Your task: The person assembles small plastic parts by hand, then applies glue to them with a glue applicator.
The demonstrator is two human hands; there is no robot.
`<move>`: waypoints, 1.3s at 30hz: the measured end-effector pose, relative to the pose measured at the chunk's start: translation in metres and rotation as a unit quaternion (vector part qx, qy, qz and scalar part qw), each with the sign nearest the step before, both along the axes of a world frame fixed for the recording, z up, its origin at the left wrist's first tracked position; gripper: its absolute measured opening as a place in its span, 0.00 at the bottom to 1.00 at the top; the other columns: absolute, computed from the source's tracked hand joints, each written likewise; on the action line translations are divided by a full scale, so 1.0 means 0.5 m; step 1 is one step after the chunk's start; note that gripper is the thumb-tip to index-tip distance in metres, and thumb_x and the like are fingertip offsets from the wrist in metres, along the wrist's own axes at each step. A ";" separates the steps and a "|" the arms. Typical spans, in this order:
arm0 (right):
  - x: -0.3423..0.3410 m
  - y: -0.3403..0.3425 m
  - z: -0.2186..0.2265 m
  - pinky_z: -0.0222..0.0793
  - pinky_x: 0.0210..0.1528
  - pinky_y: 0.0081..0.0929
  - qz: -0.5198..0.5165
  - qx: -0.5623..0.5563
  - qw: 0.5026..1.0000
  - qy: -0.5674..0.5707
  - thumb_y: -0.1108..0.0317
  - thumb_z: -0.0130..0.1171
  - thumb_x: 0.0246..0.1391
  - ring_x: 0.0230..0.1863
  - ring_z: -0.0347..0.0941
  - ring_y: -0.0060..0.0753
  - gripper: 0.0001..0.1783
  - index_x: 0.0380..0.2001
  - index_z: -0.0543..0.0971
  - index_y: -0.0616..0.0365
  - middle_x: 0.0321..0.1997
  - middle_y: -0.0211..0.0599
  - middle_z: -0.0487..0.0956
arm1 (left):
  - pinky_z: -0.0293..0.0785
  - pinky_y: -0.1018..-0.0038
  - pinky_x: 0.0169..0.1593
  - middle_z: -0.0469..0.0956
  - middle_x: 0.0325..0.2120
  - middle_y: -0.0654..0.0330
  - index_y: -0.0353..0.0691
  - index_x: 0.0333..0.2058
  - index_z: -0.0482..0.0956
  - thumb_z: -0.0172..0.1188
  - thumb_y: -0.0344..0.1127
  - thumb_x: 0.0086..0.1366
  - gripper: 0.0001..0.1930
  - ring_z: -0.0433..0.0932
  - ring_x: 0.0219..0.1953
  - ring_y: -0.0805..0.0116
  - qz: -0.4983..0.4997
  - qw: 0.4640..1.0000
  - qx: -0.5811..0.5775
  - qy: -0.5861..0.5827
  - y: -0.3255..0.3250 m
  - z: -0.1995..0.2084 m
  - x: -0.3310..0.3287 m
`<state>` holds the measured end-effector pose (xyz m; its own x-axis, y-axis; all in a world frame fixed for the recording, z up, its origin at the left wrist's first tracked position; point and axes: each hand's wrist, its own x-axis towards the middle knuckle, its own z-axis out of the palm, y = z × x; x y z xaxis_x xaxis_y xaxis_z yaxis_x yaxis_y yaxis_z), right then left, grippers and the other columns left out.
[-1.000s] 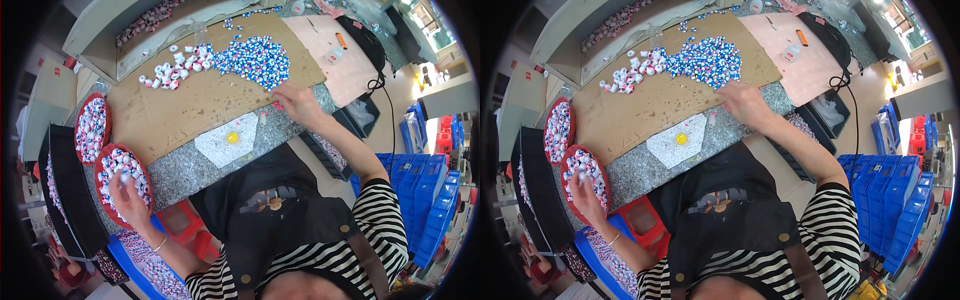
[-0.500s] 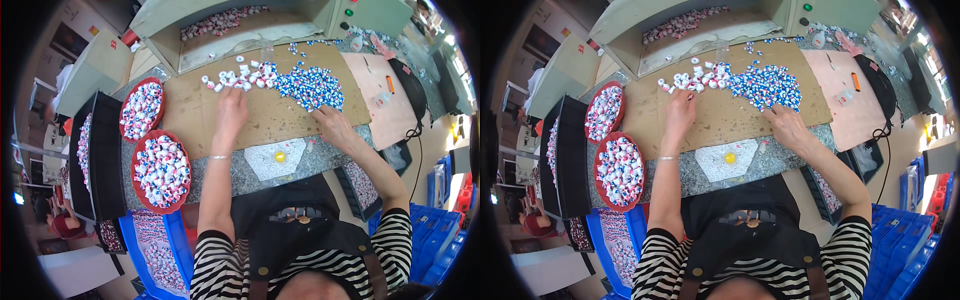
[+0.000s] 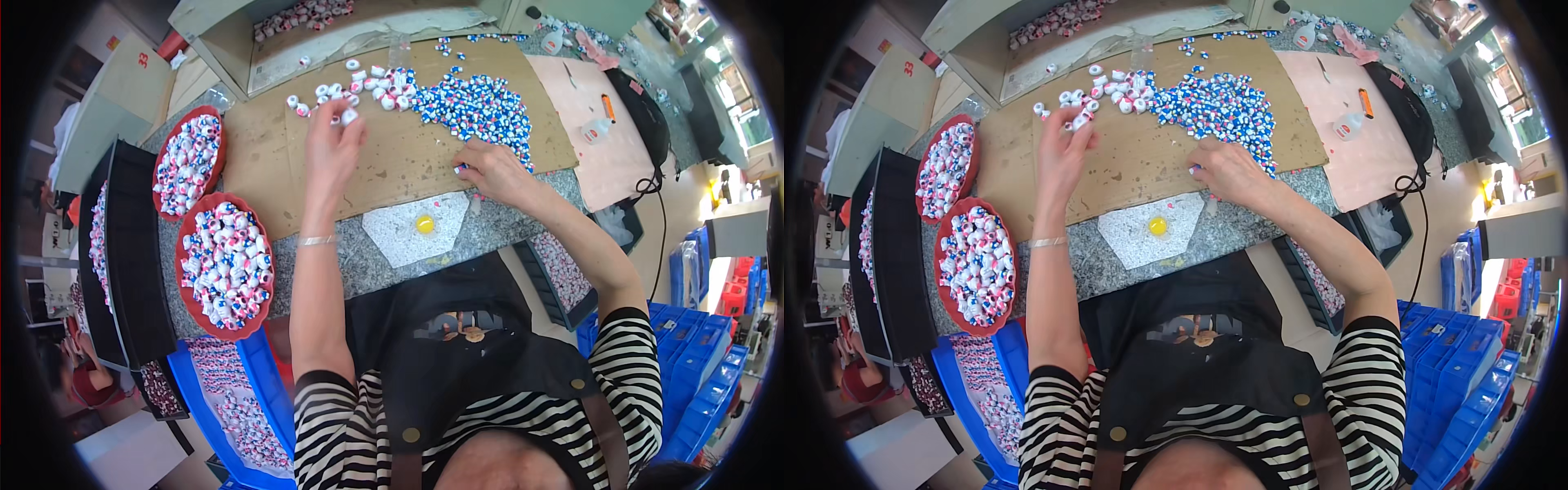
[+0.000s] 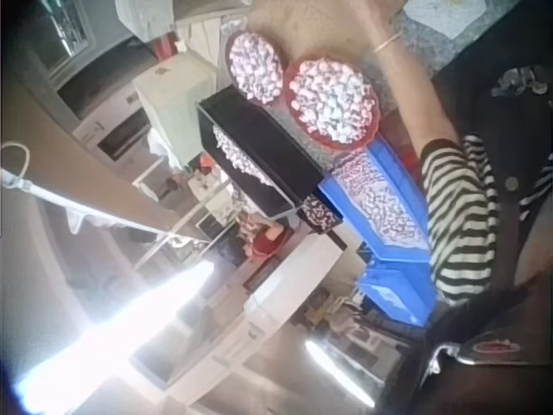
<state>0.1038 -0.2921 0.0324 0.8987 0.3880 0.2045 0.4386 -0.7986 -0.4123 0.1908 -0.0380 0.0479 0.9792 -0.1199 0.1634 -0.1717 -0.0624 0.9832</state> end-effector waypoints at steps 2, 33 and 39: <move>-0.010 -0.002 -0.004 0.72 0.35 0.38 0.000 0.005 1.000 -0.006 0.74 0.62 0.46 0.35 0.74 0.46 0.10 0.35 0.78 0.60 0.33 0.41 0.74 | 0.74 0.78 0.41 0.76 0.37 0.59 0.33 0.48 0.71 0.60 0.26 0.61 0.16 0.77 0.38 0.74 -0.049 0.983 -0.117 0.136 0.038 0.008 -0.092; 0.005 0.009 0.031 0.71 0.34 0.43 0.026 -0.120 0.992 -0.025 0.72 0.57 0.47 0.32 0.76 0.51 0.04 0.25 0.77 0.62 0.29 0.47 0.77 | 0.74 0.76 0.50 0.79 0.42 0.55 0.32 0.50 0.73 0.59 0.19 0.60 0.18 0.78 0.44 0.70 -0.053 0.935 -0.302 0.177 0.095 -0.079 -0.359; -0.007 -0.001 0.015 0.71 0.33 0.41 0.034 -0.108 0.993 -0.020 0.74 0.58 0.47 0.32 0.76 0.50 0.05 0.30 0.77 0.61 0.30 0.44 0.78 | 0.74 0.78 0.49 0.78 0.40 0.58 0.31 0.49 0.74 0.59 0.18 0.59 0.18 0.78 0.43 0.72 -0.039 0.952 -0.265 0.147 0.101 -0.072 -0.361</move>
